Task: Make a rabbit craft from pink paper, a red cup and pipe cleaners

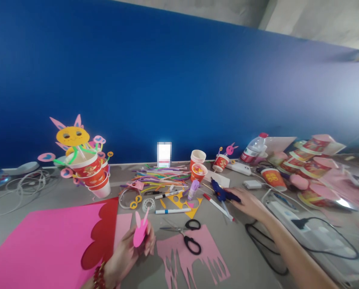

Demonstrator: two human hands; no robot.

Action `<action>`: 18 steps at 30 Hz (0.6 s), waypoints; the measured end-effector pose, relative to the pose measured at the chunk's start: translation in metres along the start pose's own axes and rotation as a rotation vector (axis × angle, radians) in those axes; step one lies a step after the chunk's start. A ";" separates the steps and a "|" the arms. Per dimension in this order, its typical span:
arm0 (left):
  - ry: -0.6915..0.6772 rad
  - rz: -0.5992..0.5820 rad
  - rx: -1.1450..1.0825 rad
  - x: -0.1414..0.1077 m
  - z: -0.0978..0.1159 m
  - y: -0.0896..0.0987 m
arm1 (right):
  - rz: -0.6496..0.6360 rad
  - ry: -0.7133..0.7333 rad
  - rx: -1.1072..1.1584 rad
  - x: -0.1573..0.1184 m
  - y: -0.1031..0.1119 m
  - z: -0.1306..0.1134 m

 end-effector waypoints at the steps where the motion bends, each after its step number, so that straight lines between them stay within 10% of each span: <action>1: -0.001 -0.001 0.000 0.000 0.000 0.000 | 0.002 0.010 0.015 0.000 0.000 0.002; 18: 0.004 0.000 -0.009 0.002 0.000 0.002 | 0.152 -0.002 0.212 0.004 -0.004 0.021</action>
Point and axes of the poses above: each hand's wrist, its own x-axis towards the middle knuckle, its own y-axis out of the back of the hand, z = x × y, the point moved 2 cm from there along x, towards the middle knuckle, and after that the axes turned 6 degrees about z, right-handed, at the moved point
